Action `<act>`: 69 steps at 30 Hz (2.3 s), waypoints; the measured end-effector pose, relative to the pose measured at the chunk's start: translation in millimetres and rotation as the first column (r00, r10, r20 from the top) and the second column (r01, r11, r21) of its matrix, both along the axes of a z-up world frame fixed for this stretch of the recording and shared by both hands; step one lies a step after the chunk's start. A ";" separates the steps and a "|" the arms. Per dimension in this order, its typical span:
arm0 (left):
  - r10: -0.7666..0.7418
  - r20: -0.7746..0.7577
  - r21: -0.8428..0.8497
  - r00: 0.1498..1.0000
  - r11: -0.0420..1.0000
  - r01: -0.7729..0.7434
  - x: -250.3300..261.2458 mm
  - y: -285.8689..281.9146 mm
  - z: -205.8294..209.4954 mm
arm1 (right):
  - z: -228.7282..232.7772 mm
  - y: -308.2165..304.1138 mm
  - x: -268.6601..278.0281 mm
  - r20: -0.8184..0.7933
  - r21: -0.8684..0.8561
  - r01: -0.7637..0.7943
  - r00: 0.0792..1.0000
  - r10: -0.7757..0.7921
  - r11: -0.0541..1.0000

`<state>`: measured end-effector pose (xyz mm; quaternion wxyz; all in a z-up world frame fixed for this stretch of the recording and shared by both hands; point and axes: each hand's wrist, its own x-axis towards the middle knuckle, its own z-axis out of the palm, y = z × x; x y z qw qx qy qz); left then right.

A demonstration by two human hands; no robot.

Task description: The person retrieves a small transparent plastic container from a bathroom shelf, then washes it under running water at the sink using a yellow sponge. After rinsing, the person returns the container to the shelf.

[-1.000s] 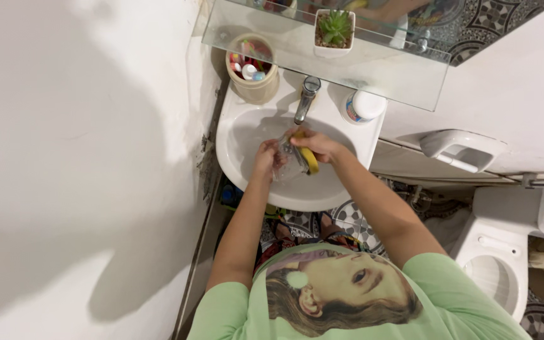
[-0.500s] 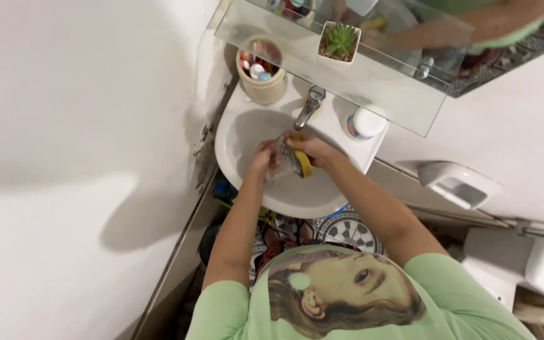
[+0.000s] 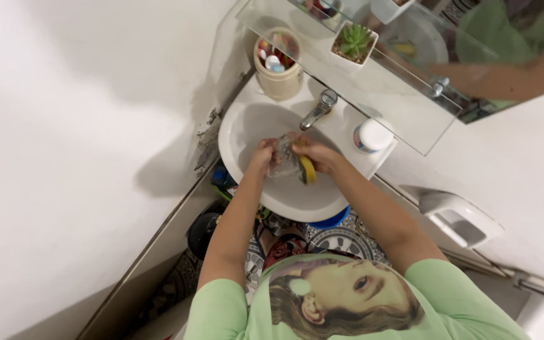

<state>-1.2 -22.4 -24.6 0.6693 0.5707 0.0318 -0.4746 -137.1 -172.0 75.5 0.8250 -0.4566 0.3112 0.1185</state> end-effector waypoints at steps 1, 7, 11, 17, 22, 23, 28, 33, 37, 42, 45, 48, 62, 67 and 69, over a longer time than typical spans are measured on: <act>0.015 0.003 0.022 1.000 1.000 -0.015 0.1 0.7 -1.8 | 2.1 -1.5 -6.9 -0.004 0.037 -0.082 0.997 0.082 0.996; 0.015 0.116 0.058 0.993 0.998 -0.021 -7.5 -0.7 -2.9 | -10.1 -0.7 -12.0 0.033 0.021 -0.082 0.996 0.081 0.996; 0.010 0.447 0.072 0.895 0.996 -0.046 -17.9 -1.1 2.3 | -37.0 22.4 -4.6 -0.077 -0.377 -0.096 0.994 0.072 0.921; 0.120 0.512 -0.041 0.850 0.993 -0.115 -6.5 -1.5 9.1 | -68.1 1.1 12.4 0.079 -0.182 0.006 0.997 0.008 0.983; 0.159 0.914 -0.123 0.373 0.985 -0.119 -13.6 4.3 8.3 | -72.2 8.5 24.0 0.156 -0.633 0.076 0.987 0.032 0.770; 0.096 0.830 -0.043 0.549 0.993 -0.109 -13.7 5.3 9.1 | -71.5 10.5 25.4 0.086 -0.639 0.068 0.996 -0.016 0.767; 0.031 0.459 0.013 0.888 0.999 -0.041 -5.1 3.5 8.8 | -54.7 3.8 28.0 -0.065 -0.297 0.191 0.973 -0.220 0.936; 0.083 0.339 -0.102 0.937 0.994 -0.051 -4.5 3.0 14.3 | -40.6 0.5 -6.1 0.046 -0.198 -0.075 0.995 0.085 0.977; -0.014 0.249 -0.040 0.968 0.999 0.025 -13.1 -3.2 26.7 | -42.2 5.0 2.8 0.021 -0.344 0.143 0.989 -0.144 0.928; -0.015 0.043 -0.197 0.999 0.980 0.023 -9.5 2.7 25.3 | -40.4 3.8 24.2 -0.005 -0.690 0.163 0.973 -0.230 0.706; -0.003 0.002 -0.176 1.000 0.984 0.004 -0.2 -3.2 23.6 | -37.4 7.7 7.0 0.092 -0.378 0.235 0.972 -0.217 0.895; -0.030 -0.022 -0.098 0.999 0.995 0.028 -0.9 -0.3 19.3 | -25.2 13.5 -17.6 0.095 -0.218 0.143 0.988 -0.124 0.965; 0.297 0.174 -0.365 0.939 0.905 -0.219 -5.4 0.0 21.8 | -5.1 40.4 -6.8 -0.147 -0.267 0.206 0.957 -0.251 0.942; 0.126 0.056 -0.230 0.990 0.967 -0.110 2.0 18.5 61.0 | -35.9 35.0 -11.7 0.082 -0.711 0.206 0.974 -0.212 0.673; -0.195 0.048 -0.063 0.980 0.978 0.198 20.4 27.8 89.3 | -36.1 26.8 -8.1 0.015 -0.715 0.215 0.956 -0.293 0.666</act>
